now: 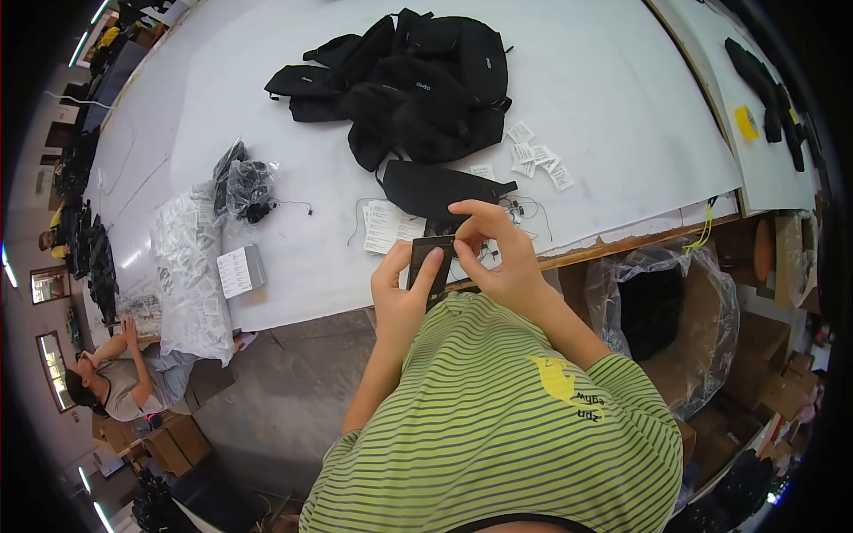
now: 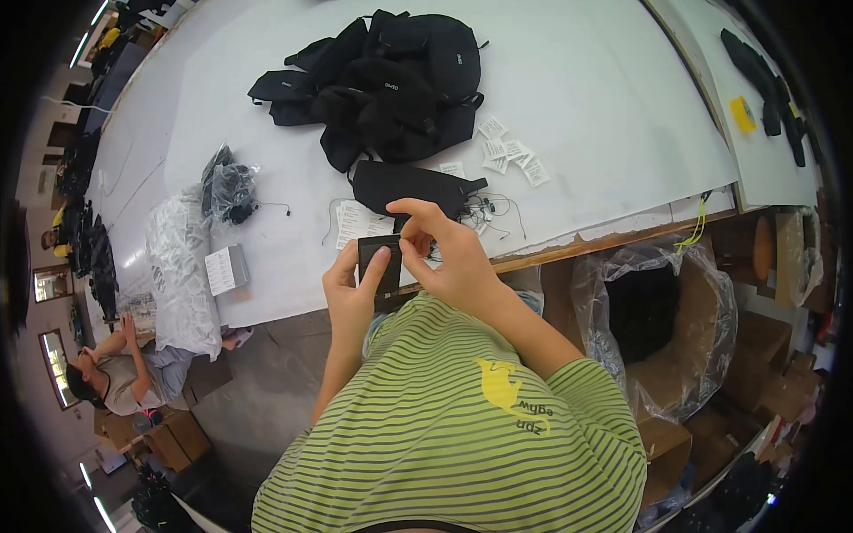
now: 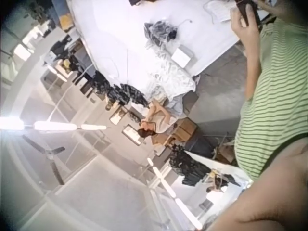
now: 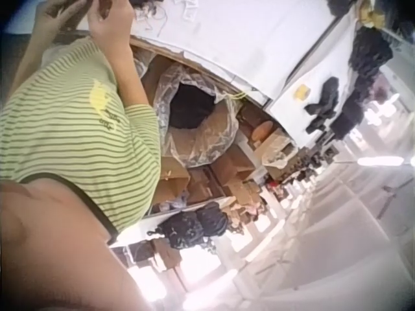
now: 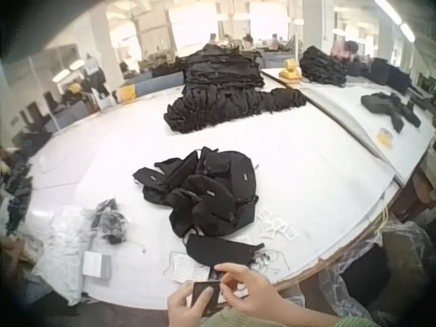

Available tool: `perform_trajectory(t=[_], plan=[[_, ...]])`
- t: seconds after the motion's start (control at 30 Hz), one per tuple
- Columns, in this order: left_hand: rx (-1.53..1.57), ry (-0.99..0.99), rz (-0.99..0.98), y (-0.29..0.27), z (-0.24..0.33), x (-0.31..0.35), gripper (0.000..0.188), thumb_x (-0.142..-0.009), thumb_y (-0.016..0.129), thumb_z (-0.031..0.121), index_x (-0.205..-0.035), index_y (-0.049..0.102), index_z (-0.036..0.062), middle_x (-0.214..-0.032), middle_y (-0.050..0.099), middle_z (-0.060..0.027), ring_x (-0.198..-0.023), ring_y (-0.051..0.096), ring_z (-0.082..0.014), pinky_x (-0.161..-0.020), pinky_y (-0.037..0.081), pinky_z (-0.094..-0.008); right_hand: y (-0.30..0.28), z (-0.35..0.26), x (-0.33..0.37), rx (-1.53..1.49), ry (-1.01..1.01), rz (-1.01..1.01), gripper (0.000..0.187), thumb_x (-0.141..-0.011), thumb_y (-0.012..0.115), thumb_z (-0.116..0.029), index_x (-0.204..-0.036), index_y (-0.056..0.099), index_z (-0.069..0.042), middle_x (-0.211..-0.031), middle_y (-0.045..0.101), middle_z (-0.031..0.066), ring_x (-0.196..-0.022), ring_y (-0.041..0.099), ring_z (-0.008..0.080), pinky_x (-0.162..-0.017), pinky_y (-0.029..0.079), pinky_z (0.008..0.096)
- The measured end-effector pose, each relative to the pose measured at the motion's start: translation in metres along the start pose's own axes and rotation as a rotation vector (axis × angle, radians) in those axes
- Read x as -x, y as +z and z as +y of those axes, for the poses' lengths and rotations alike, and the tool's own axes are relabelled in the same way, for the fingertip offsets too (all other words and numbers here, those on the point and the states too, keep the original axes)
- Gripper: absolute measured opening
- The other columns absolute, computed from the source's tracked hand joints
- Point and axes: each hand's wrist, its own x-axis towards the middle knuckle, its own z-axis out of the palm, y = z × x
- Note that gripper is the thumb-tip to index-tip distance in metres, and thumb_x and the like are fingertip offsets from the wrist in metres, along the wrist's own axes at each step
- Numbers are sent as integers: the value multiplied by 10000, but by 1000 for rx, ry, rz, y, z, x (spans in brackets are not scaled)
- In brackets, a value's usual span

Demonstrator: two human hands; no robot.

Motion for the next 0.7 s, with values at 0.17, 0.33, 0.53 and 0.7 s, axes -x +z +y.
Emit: perform_trajectory(t=[0.17,0.33,0.53,0.7], plan=[[-150,27,-9,0,5,4,127,-850,681,62,-942,658,-22,-836,617,-20,-769,542,-98,-708,418,-235,-4,-1,1,79,59,-62,410,-831,604,23,-1217,501,-72,-764,578,41,-640,563,143,-639,480,261],[-394,302,5,-1,6,2,229,-763,732,16,-989,722,46,-745,586,-35,-698,542,-118,-637,418,-246,-6,4,3,-24,141,-47,302,-839,633,-4,-1126,554,-51,-790,622,42,-678,604,123,-649,484,248],[-143,228,-165,-7,8,0,179,-811,706,39,-988,725,20,-764,585,-32,-699,545,-111,-627,442,-234,-23,6,10,-112,263,-140,121,-829,684,-47,-932,631,-11,-782,664,48,-684,631,106,-650,496,235],[257,-75,-378,-7,-5,-4,168,-928,609,132,-987,683,-7,-846,596,-9,-758,550,-80,-687,438,-212,-35,3,21,-12,191,-131,104,-816,702,-52,-884,645,2,-771,668,53,-675,632,107,-640,501,238]])
